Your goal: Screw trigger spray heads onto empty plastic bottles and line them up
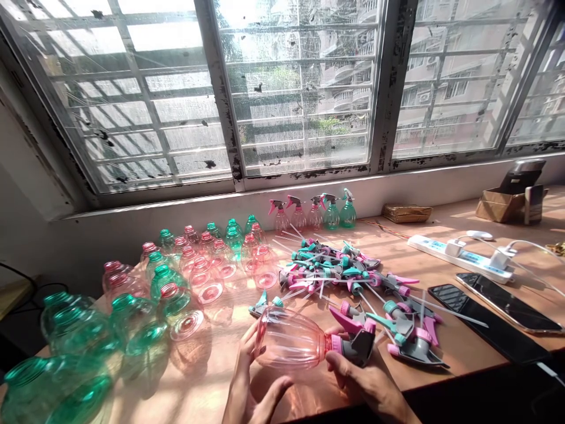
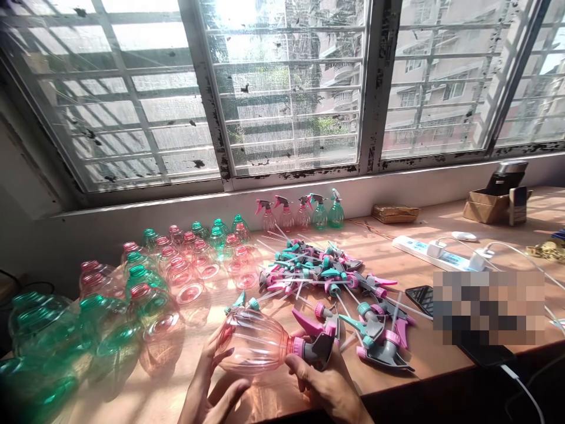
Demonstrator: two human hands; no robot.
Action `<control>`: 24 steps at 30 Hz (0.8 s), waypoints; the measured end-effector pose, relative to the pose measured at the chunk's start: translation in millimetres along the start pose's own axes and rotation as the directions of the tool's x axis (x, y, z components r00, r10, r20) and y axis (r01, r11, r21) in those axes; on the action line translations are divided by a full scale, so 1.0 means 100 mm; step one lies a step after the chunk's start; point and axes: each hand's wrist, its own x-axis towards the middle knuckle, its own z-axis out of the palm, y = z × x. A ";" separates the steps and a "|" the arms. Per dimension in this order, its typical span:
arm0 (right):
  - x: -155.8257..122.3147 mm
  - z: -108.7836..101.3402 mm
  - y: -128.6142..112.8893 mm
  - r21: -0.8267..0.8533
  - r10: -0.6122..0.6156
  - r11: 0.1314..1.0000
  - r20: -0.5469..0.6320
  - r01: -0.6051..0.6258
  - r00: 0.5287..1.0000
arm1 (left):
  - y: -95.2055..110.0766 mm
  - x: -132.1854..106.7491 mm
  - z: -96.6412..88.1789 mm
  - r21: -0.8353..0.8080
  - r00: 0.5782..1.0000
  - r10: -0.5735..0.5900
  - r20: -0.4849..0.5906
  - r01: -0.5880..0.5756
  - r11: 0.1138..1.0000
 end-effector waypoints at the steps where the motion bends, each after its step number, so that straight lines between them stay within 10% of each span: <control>1: 0.00 0.00 0.00 -0.004 0.004 1.000 0.005 -0.004 1.000 | 0.03 0.00 0.00 -0.006 1.000 0.005 0.003 -0.005 1.000; 14: 0.00 -0.01 -0.04 -0.020 -0.040 0.999 0.033 0.041 0.999 | -0.04 0.02 0.02 0.082 0.984 0.175 -0.029 -0.172 0.982; 24: 0.00 0.02 -0.06 -0.032 -0.035 0.999 0.009 0.036 0.999 | 0.08 0.00 0.02 0.025 0.999 0.024 -0.028 -0.023 0.999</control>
